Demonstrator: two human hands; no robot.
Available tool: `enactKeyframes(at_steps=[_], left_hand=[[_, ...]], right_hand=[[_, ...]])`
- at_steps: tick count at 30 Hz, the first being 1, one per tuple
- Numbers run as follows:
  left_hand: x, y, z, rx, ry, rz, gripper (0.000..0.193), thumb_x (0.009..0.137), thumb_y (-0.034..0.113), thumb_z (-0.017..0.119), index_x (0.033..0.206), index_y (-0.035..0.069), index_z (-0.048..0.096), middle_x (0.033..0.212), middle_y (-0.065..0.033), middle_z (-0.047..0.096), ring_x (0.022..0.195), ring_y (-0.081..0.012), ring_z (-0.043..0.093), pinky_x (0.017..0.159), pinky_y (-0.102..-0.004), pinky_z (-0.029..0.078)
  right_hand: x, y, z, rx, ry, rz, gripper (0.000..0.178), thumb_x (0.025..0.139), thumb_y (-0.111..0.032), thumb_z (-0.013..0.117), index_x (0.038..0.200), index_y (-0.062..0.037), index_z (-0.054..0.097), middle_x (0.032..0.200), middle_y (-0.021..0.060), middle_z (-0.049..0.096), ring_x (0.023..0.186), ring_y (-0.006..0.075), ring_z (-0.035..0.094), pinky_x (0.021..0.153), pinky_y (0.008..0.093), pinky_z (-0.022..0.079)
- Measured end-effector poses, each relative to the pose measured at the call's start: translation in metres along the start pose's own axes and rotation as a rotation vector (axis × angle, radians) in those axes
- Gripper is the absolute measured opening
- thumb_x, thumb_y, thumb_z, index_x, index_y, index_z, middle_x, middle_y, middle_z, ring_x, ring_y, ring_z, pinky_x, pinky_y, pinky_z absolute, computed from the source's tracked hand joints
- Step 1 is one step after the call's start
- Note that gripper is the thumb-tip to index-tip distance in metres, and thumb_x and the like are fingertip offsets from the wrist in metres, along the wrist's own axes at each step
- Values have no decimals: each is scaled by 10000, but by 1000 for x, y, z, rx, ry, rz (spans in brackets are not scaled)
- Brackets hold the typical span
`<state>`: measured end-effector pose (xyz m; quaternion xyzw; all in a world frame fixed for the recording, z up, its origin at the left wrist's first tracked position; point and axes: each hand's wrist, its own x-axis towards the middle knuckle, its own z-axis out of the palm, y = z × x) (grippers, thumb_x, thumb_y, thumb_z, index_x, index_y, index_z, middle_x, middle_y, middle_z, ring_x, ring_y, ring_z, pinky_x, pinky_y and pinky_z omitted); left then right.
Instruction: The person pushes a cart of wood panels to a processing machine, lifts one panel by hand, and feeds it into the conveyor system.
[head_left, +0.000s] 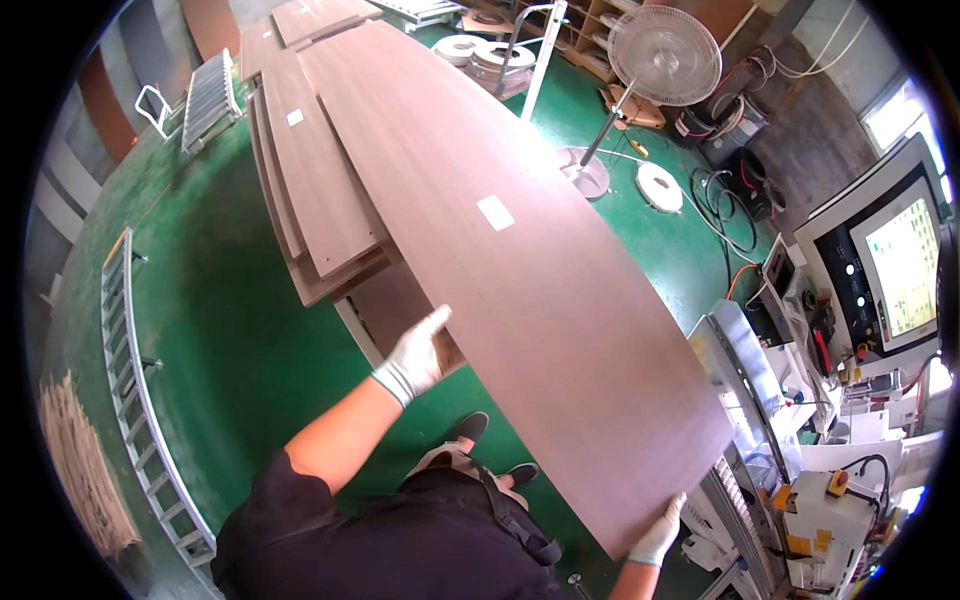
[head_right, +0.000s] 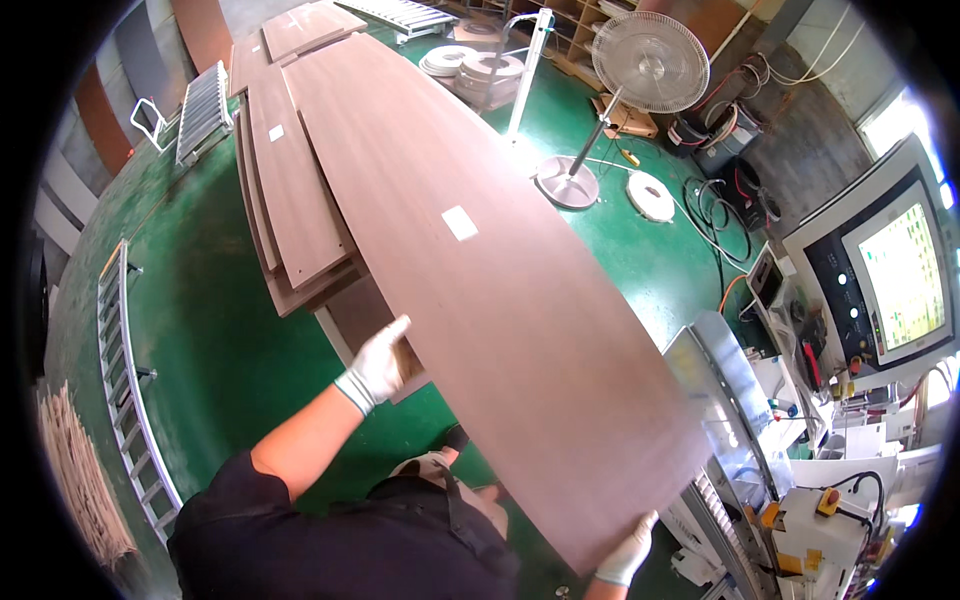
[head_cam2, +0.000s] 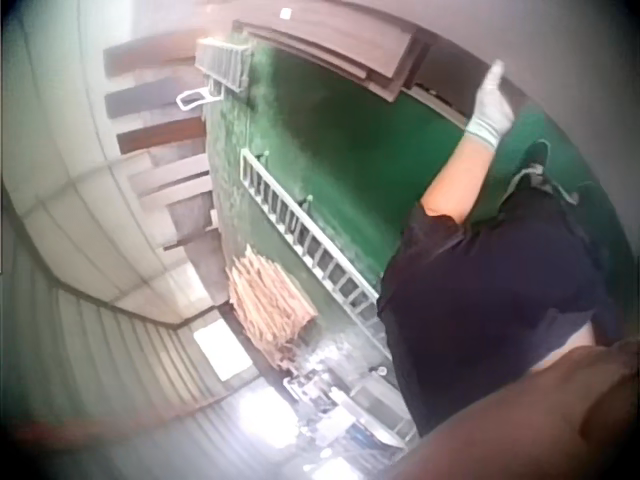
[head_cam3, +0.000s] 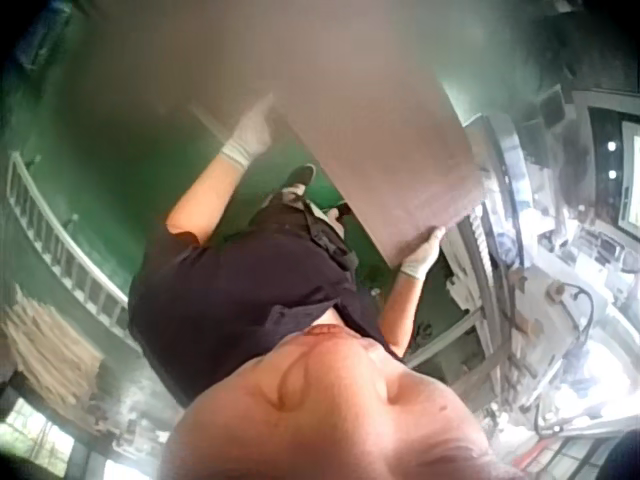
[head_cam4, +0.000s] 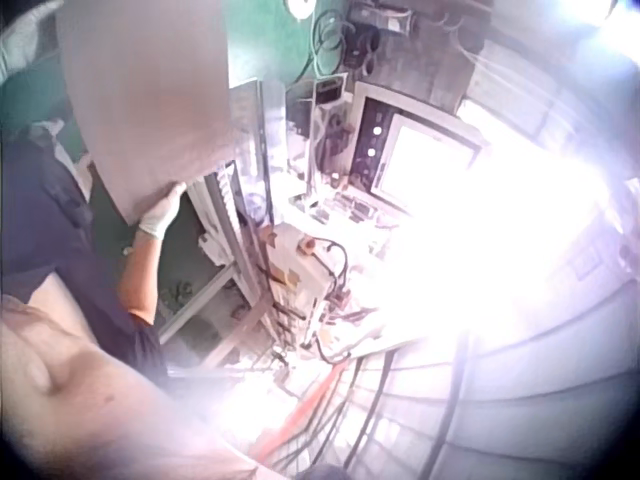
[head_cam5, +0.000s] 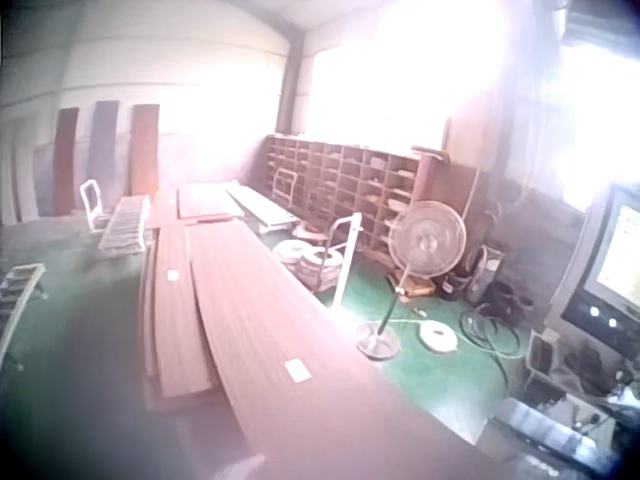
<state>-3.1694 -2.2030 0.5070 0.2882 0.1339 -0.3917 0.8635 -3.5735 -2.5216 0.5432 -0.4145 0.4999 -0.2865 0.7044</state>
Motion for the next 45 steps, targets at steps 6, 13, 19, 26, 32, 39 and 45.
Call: enactKeyframes(at_steps=[6,13,19,26,32,39,45], left_hand=[[39,41,-4,-67,61,41,497,1026,421,664,1395,92,605,1409,-98,656,1313,-314,603,1153,-506,460],[-16,-67,12,-33,-69,-202,415,1077,301,585,1417,64,583,1432,-137,628,1339,-334,580,1162,-527,446],[-87,-148,23,71,-31,-460,501,1026,409,645,1411,92,596,1462,-124,614,1381,-372,536,1201,-590,380],[-140,-233,31,254,-130,-769,537,992,451,689,1411,126,608,1477,-98,608,1387,-364,522,1204,-599,366],[-157,-335,35,415,-129,-974,525,994,450,707,1394,120,627,1460,-103,630,1358,-370,556,1194,-598,390],[-161,-416,41,524,-191,-1125,495,990,425,724,1373,118,654,1440,-81,652,1347,-345,574,1186,-584,401],[-146,-419,49,857,-338,-1147,519,1001,417,723,1392,87,640,1397,-74,677,1312,-305,606,1172,-541,427]], right_hand=[[-79,-26,-117,-311,354,-66,746,1077,-525,555,1496,91,523,1486,232,576,1267,306,565,1124,425,444],[-175,84,-378,117,512,-65,670,1131,-544,372,1484,-7,561,1479,110,615,1304,295,606,1124,438,475],[-363,159,-394,118,1045,-193,664,1110,-524,478,1324,82,645,1239,142,721,1086,293,703,986,434,582],[-568,312,-415,312,1376,-134,708,1080,-533,528,1439,76,563,1429,178,631,1224,296,629,1076,437,508],[-659,334,-316,267,1842,194,820,1059,-559,570,1427,173,537,1428,257,609,1234,309,588,1106,439,459],[-692,360,-242,279,1921,315,869,1050,-617,504,1393,180,560,1438,333,588,1274,396,604,1098,460,478],[-703,420,-216,105,1900,745,916,1041,-649,499,1284,230,592,1386,384,604,1269,464,611,1087,505,480]])
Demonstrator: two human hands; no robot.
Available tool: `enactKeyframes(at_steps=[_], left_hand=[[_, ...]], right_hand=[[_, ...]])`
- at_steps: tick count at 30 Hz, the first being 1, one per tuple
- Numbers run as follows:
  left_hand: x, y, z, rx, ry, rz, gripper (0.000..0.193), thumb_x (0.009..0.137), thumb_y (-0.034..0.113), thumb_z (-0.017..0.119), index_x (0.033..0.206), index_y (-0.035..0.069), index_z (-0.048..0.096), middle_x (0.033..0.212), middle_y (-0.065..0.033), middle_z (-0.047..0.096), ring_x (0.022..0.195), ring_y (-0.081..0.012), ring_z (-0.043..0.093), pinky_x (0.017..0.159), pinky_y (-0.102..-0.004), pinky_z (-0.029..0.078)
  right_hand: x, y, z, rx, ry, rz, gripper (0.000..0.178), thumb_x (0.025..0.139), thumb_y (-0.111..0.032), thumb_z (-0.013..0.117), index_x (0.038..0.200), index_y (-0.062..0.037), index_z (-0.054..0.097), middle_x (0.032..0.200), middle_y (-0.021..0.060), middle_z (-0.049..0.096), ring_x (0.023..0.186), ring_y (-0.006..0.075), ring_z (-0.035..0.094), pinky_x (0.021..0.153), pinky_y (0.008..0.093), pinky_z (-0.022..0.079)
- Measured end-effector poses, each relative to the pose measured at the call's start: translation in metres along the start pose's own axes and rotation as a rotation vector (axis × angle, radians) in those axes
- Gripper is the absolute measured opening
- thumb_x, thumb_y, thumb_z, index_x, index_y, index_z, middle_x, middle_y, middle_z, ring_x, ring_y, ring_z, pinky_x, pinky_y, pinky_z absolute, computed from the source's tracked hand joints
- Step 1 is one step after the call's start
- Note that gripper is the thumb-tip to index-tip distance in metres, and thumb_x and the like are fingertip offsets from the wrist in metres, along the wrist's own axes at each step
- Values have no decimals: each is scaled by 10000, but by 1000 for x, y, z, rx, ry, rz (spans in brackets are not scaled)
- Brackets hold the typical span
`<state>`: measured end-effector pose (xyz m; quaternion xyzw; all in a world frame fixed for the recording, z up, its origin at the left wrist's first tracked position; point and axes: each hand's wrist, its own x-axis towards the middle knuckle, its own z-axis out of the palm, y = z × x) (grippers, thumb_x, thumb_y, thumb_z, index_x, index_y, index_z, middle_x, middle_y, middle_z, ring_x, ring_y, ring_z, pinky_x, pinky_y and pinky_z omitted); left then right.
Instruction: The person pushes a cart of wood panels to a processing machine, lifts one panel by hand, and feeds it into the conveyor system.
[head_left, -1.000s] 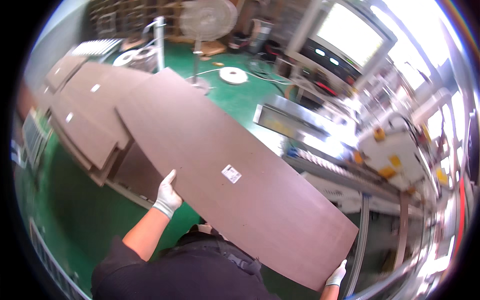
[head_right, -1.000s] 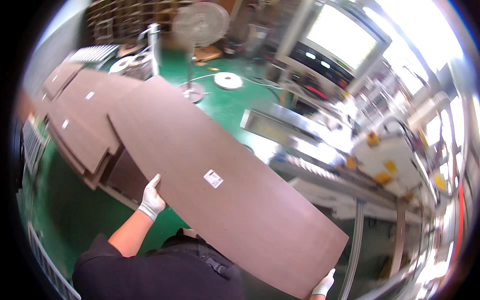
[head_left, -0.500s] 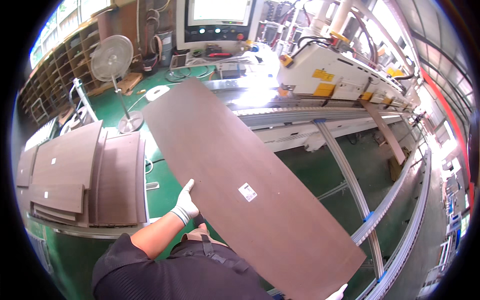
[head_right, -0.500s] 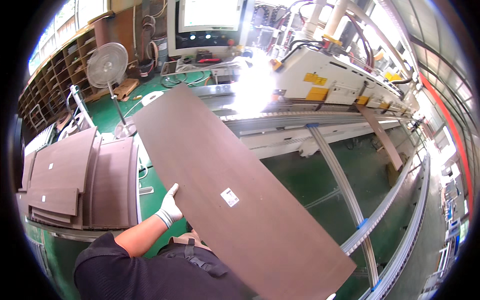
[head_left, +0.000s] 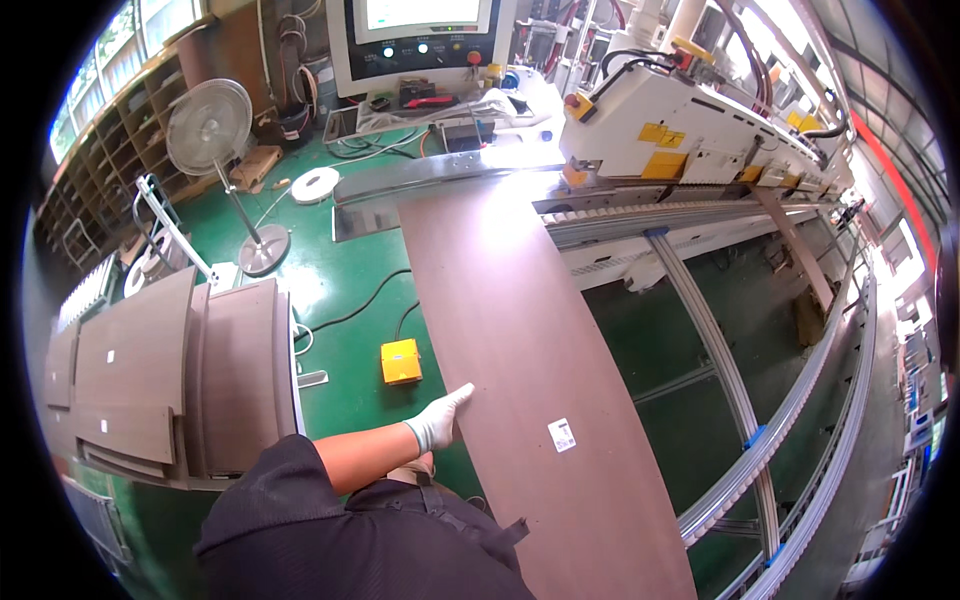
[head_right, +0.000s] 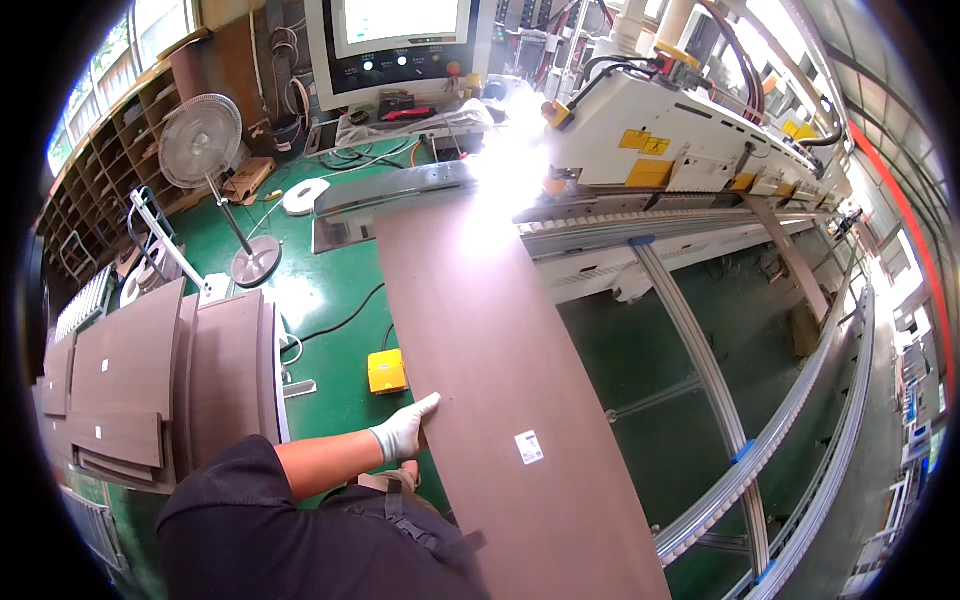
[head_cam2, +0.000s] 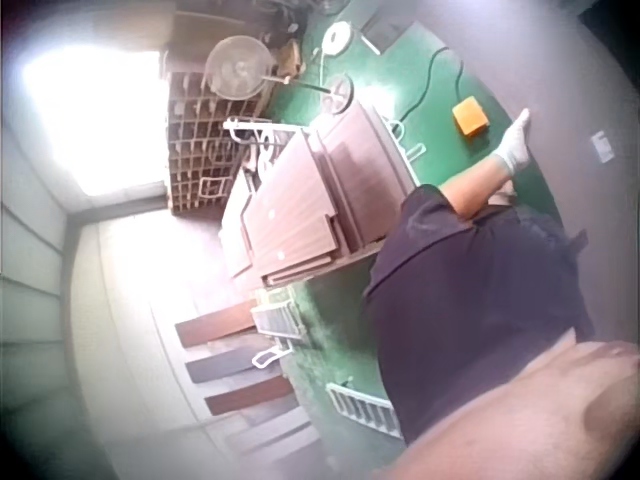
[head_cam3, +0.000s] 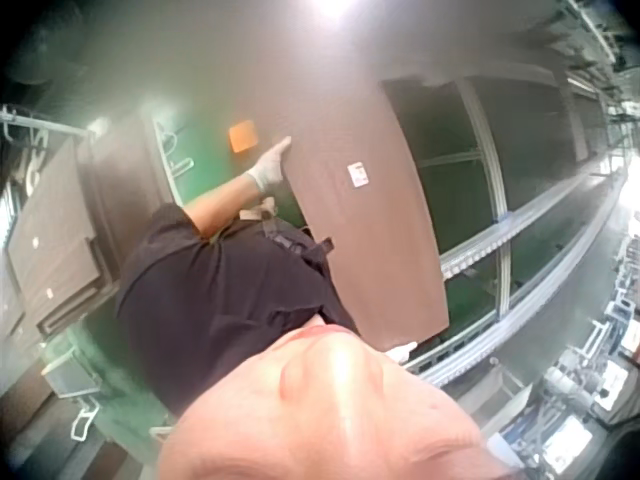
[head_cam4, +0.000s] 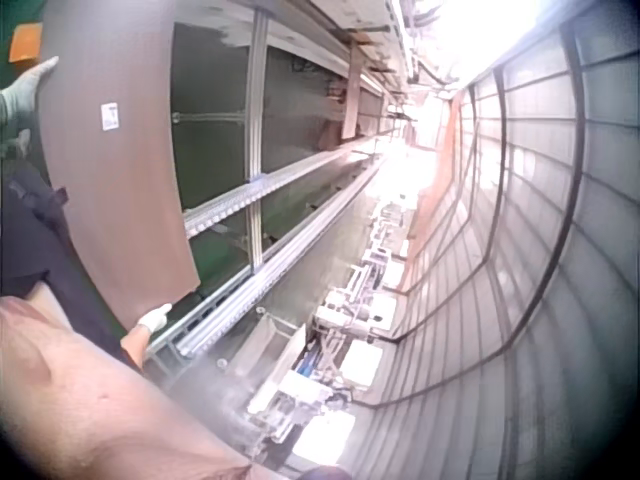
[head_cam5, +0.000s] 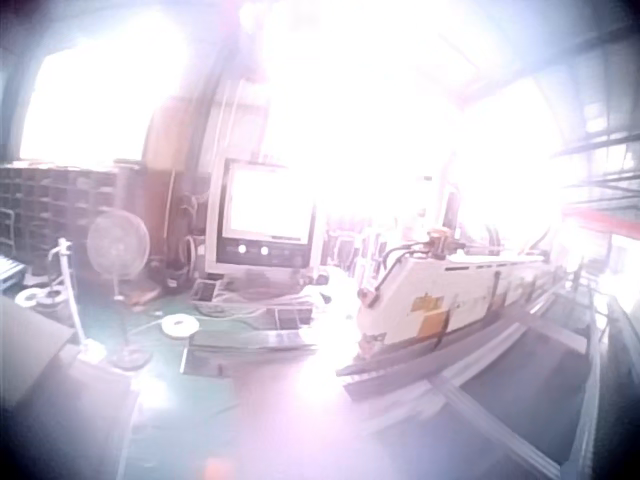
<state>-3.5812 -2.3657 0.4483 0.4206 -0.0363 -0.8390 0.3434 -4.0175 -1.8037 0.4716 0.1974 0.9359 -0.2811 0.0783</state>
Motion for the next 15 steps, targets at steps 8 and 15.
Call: enactKeyframes(at_steps=[8,15], left_hand=[[69,132,-77,807,377,644,700,998,396,735,1500,-9,464,1400,-147,603,1264,-241,583,1110,-391,458],[124,392,-24,1938,712,860,750,970,493,622,1558,50,478,1667,-232,378,1557,-424,306,1277,-502,248]], right_hand=[[-70,-45,22,-467,279,-154,690,1055,-529,502,1272,112,637,1347,315,647,1233,439,646,1056,554,516],[-90,3,81,-572,474,-435,576,1070,-481,472,1156,43,696,1178,276,712,1065,475,679,945,548,567]])
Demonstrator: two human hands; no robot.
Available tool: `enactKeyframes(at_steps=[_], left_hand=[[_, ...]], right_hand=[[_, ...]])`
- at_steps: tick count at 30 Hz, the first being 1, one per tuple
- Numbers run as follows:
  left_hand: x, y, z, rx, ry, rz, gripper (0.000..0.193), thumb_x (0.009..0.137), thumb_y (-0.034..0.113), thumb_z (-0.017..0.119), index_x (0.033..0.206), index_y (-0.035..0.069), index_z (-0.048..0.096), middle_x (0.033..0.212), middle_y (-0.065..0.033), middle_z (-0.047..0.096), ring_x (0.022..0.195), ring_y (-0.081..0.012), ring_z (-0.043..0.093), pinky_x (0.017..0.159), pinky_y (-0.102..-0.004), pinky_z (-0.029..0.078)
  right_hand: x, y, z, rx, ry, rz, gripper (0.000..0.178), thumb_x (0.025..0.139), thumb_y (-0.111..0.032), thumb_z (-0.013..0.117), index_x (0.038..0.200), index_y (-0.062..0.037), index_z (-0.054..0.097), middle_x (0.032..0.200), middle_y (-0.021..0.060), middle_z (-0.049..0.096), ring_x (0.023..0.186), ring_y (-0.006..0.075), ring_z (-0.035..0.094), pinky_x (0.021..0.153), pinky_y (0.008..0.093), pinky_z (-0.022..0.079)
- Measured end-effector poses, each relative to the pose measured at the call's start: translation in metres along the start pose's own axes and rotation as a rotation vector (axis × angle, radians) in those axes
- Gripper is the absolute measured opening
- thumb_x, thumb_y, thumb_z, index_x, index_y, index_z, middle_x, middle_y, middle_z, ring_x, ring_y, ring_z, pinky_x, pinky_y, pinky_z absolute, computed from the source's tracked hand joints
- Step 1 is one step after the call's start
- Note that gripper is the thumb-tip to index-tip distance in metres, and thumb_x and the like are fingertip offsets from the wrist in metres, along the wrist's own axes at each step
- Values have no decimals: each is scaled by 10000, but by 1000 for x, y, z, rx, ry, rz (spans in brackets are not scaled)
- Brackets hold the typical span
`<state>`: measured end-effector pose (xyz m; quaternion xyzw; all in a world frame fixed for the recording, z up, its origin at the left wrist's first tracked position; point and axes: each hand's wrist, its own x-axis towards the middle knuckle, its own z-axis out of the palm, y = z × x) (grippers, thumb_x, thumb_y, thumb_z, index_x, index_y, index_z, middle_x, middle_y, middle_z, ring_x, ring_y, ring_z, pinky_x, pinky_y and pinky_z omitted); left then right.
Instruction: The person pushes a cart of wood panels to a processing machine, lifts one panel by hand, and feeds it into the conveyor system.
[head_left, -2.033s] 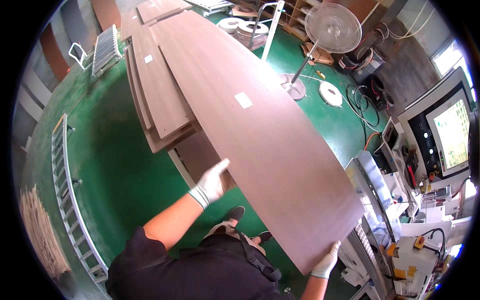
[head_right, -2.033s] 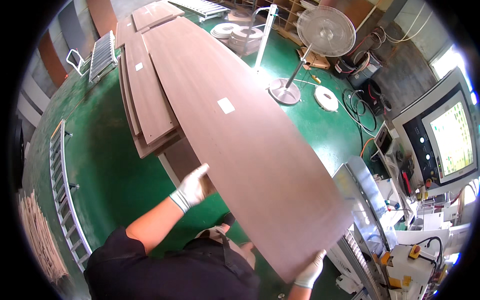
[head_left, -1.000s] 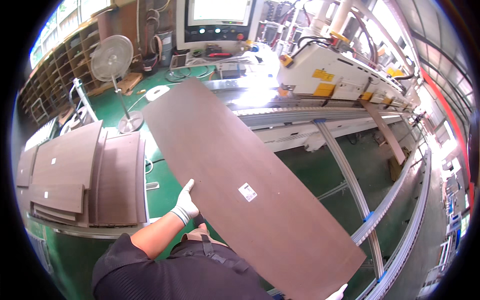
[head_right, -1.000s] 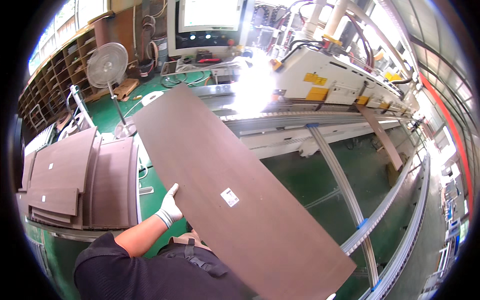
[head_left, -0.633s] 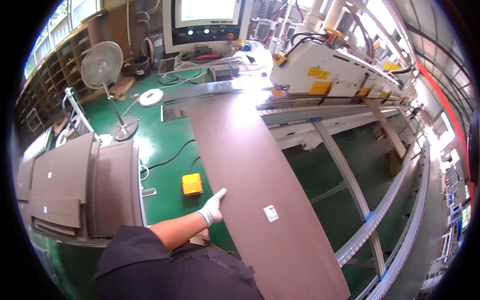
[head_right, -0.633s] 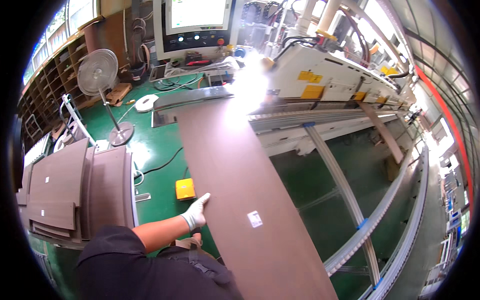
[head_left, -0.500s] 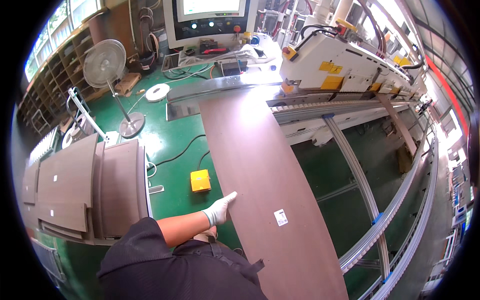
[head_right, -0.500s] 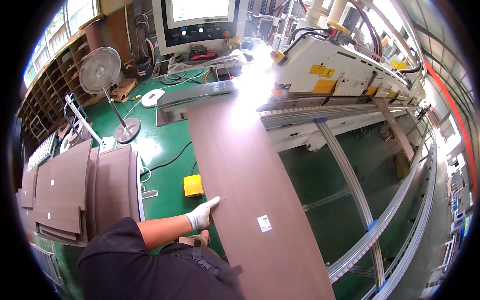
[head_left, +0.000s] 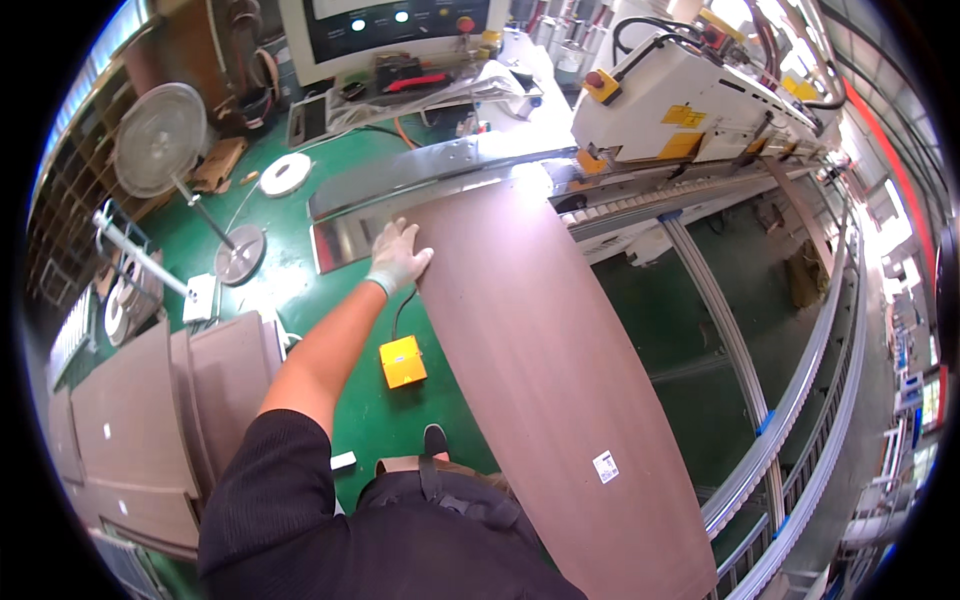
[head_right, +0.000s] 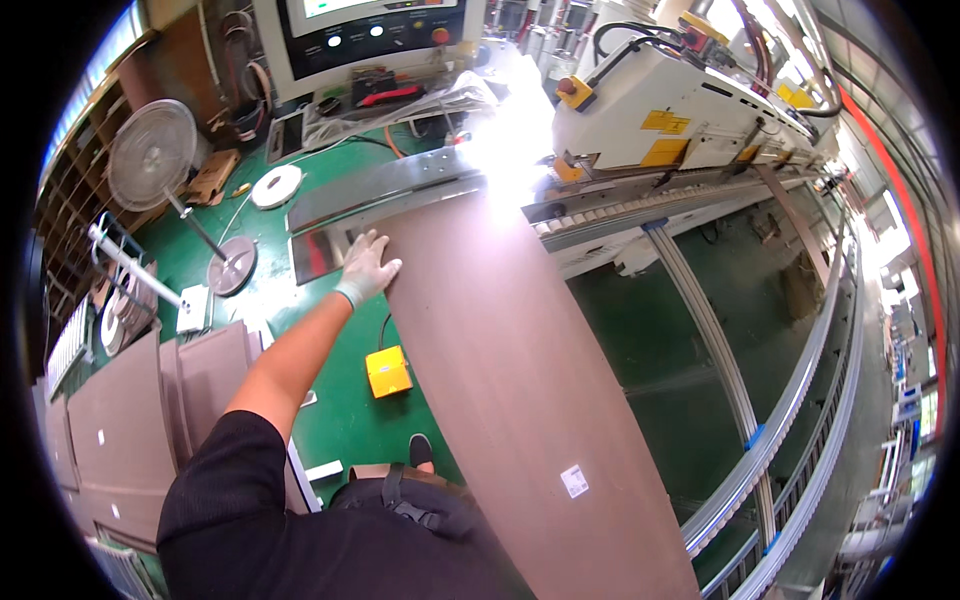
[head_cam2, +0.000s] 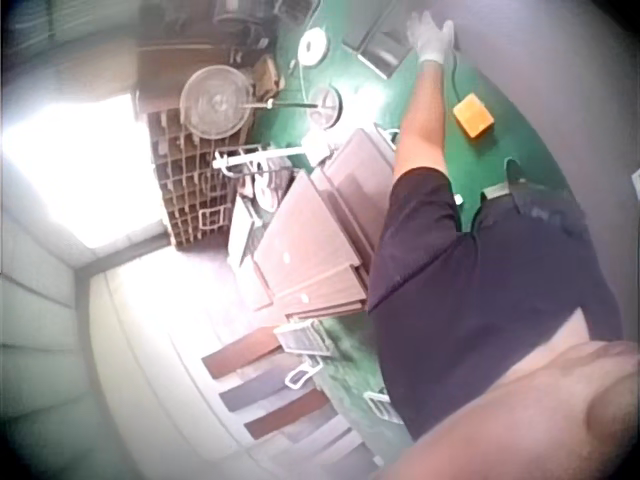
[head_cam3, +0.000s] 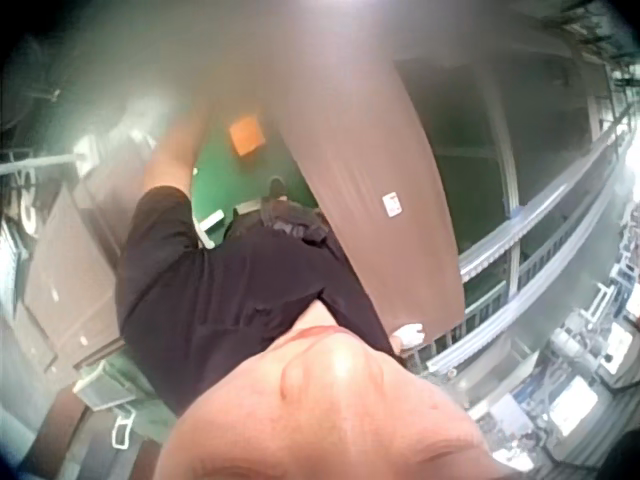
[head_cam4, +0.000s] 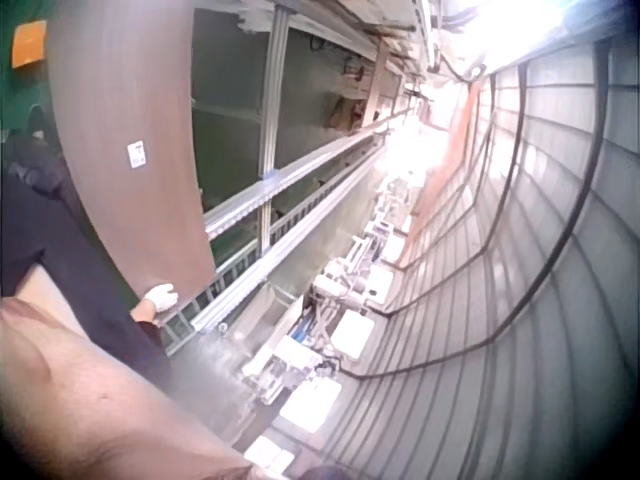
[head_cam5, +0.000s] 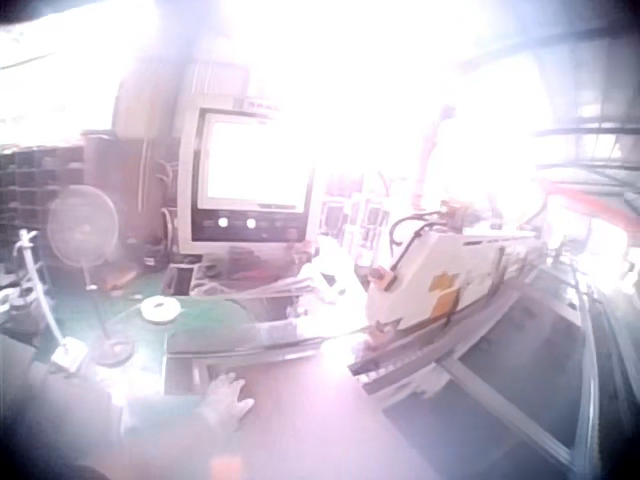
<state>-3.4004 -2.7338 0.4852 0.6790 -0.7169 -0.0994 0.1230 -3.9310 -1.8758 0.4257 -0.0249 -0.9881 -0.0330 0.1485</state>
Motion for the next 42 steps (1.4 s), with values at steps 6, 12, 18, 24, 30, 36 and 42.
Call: enactKeyframes(at_steps=[6,12,18,24,30,36,42], left_hand=[[70,-34,18,-51,115,143,671,956,485,643,1499,99,568,1539,-178,528,1475,-391,415,1244,-498,289],[80,-15,9,-139,92,180,568,969,395,656,1453,100,619,1449,-184,588,1421,-381,464,1230,-509,303],[101,-15,31,88,78,527,608,1014,335,550,1535,27,487,1654,-200,398,1566,-389,299,1302,-522,184],[129,-12,39,63,34,358,638,1037,318,507,1582,2,406,1683,-219,340,1580,-407,259,1294,-529,188],[133,10,43,116,30,267,663,1033,322,519,1597,3,379,1686,-257,305,1572,-451,246,1286,-546,199],[152,40,56,106,-4,251,689,1027,317,539,1606,-6,351,1687,-287,274,1568,-478,235,1278,-563,203],[184,84,86,132,-14,265,703,1025,334,544,1611,-1,347,1698,-277,250,1580,-478,194,1278,-589,146]], right_hand=[[-106,-53,-26,-61,-10,204,658,1068,-507,484,1368,74,559,1368,288,595,1273,422,596,1091,528,481],[-130,-115,-33,-2,-88,269,639,1066,-502,489,1372,54,565,1376,262,601,1274,401,600,1089,518,486],[-126,-165,-34,78,-151,320,620,1065,-498,493,1376,33,572,1384,237,606,1274,381,604,1087,509,490],[-102,-210,-41,150,-222,400,602,1064,-493,498,1380,12,578,1392,211,611,1275,361,608,1086,499,495],[-82,-247,-47,238,-268,507,584,1062,-489,502,1385,-9,585,1399,186,617,1275,341,612,1084,489,500],[-54,-270,-39,370,-306,645,567,1061,-484,506,1389,-29,592,1407,161,622,1276,320,616,1082,479,505],[-3,-282,-26,531,-301,795,551,1060,-480,511,1393,-50,598,1415,135,627,1276,300,620,1081,470,510]])
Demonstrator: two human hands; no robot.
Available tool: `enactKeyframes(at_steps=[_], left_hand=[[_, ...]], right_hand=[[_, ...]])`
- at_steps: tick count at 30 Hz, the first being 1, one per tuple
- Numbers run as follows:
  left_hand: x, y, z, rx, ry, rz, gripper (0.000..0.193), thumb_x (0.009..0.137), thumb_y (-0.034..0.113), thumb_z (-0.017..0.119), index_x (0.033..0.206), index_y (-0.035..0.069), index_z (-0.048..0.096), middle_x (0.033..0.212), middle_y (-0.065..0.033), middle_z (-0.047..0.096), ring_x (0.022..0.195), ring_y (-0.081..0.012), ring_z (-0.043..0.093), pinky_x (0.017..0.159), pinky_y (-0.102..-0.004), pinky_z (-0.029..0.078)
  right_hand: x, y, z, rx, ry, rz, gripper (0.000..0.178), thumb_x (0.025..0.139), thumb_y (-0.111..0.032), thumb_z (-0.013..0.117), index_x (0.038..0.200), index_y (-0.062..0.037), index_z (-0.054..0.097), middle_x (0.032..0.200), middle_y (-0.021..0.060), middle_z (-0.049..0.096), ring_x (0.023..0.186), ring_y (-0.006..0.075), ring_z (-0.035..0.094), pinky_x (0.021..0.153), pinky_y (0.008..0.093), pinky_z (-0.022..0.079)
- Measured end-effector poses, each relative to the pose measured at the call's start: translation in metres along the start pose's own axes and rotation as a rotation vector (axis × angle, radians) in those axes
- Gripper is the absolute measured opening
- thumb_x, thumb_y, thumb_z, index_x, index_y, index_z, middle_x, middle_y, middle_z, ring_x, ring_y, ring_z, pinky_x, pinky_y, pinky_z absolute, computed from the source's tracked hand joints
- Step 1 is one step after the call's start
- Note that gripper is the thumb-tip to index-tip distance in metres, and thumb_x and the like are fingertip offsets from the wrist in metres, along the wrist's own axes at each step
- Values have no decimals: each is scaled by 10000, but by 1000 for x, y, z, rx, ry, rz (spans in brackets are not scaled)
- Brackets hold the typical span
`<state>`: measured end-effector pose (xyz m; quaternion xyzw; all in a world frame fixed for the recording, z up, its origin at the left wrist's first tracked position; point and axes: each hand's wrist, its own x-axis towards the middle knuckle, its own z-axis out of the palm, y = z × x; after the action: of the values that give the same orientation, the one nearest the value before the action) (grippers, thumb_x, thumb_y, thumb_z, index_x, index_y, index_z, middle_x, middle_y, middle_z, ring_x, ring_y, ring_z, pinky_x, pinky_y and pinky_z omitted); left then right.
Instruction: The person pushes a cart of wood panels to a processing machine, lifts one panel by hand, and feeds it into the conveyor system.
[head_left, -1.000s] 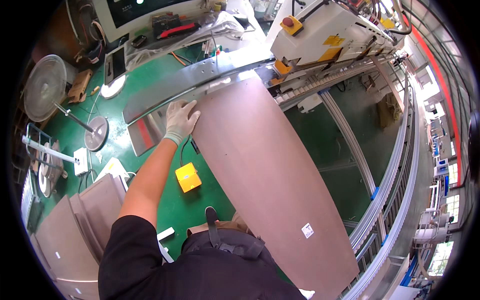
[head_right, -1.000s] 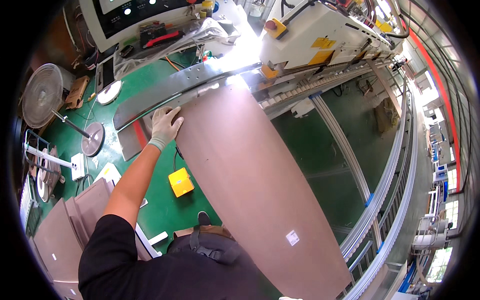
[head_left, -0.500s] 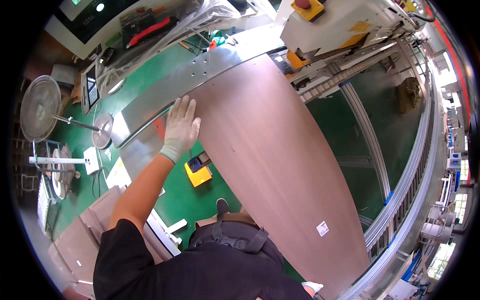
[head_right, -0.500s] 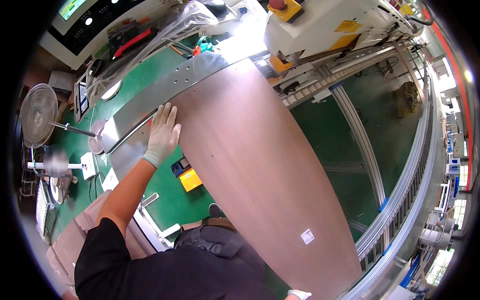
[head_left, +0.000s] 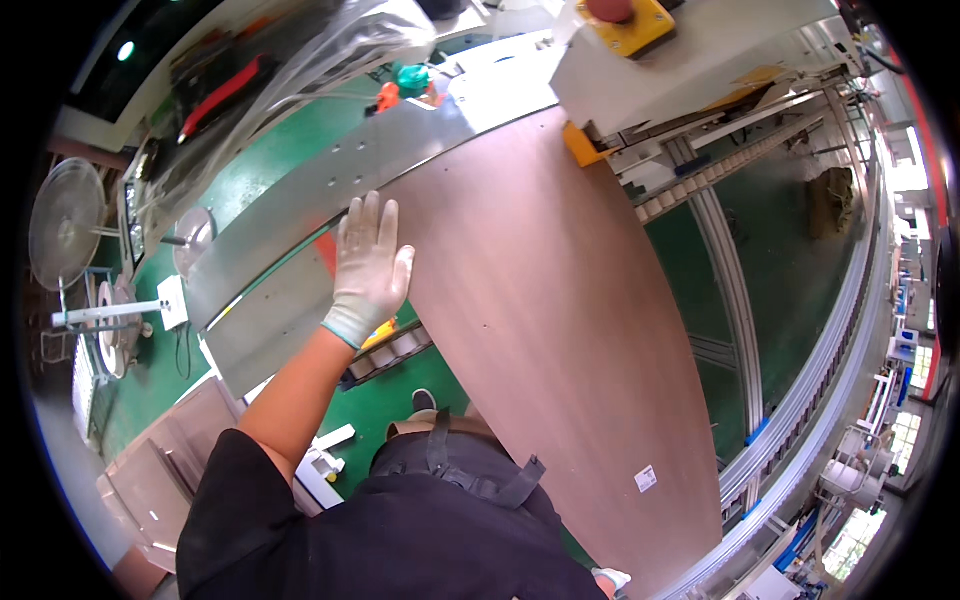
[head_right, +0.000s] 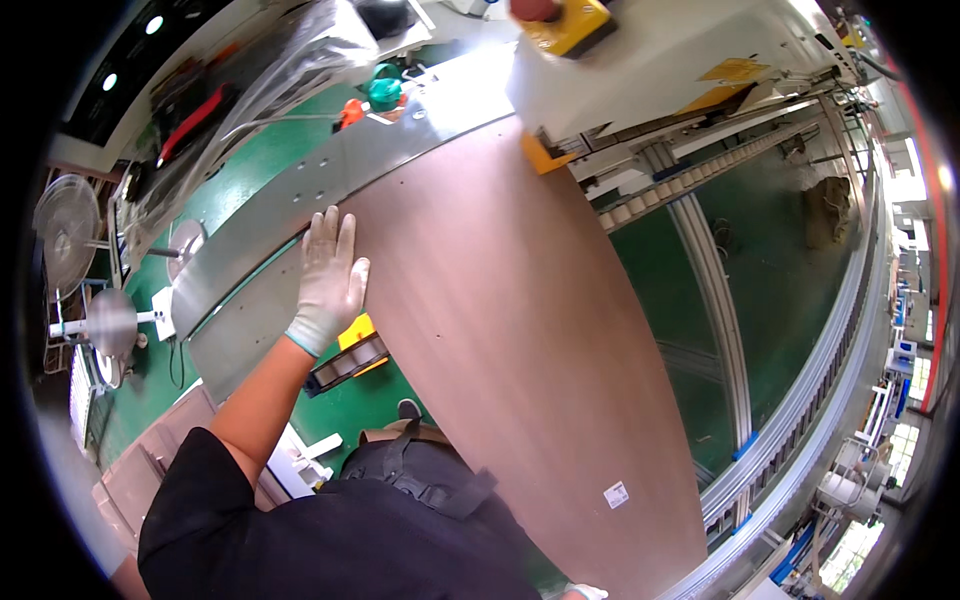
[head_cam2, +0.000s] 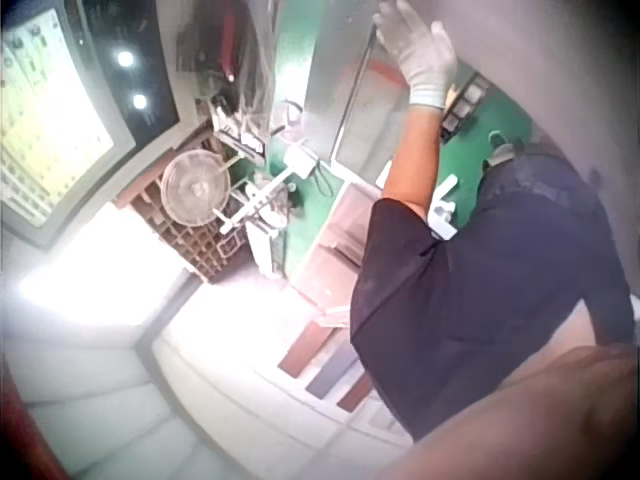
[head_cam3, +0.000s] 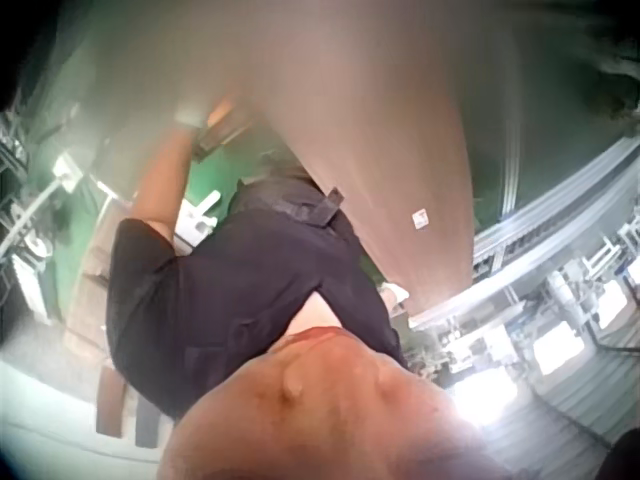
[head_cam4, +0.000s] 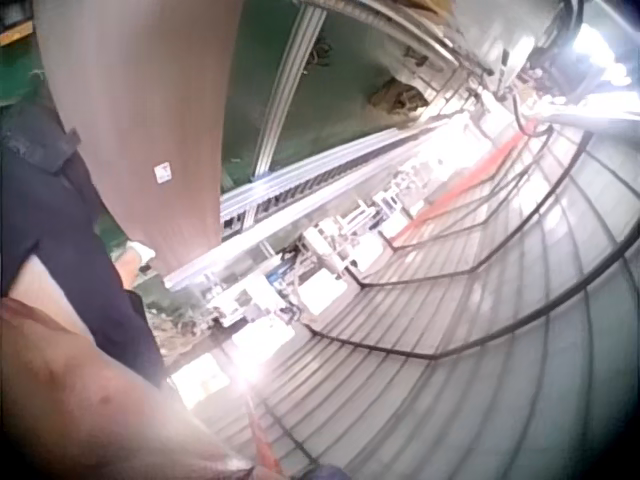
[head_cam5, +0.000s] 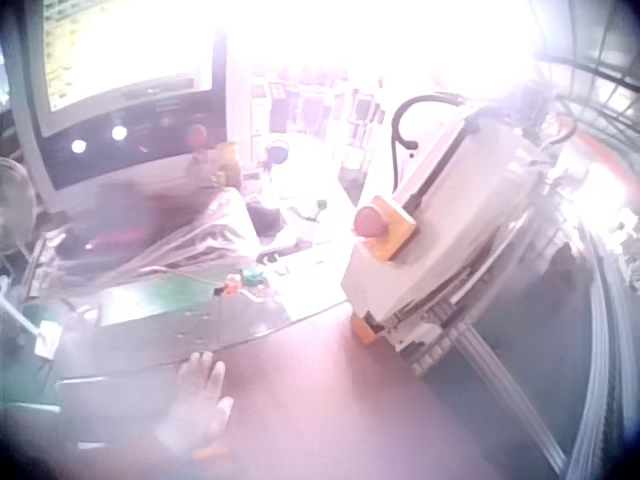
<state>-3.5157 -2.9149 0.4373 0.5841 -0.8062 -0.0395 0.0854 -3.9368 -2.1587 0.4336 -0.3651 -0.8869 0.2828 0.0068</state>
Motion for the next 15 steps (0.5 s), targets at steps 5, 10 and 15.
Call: enactKeyframes(at_steps=[5,10,15], left_hand=[[39,36,15,14,47,-9,710,1036,384,520,1623,19,356,1715,-266,227,1597,-469,153,1294,-575,71],[82,83,22,-9,28,-57,707,1047,405,497,1626,24,357,1724,-254,225,1612,-446,137,1305,-560,47],[121,118,28,-89,52,-123,781,1067,492,461,1646,-4,292,1728,-254,218,1616,-433,141,1306,-552,65]], right_hand=[[30,-44,37,143,-46,81,538,1058,-476,514,1396,-67,604,1422,114,632,1276,283,623,1079,461,514],[59,-89,78,235,-100,119,525,1057,-473,518,1400,-85,609,1428,93,636,1277,266,626,1078,453,518],[89,-134,119,309,-166,143,513,1056,-469,522,1403,-102,615,1435,72,641,1277,250,630,1076,445,522]])
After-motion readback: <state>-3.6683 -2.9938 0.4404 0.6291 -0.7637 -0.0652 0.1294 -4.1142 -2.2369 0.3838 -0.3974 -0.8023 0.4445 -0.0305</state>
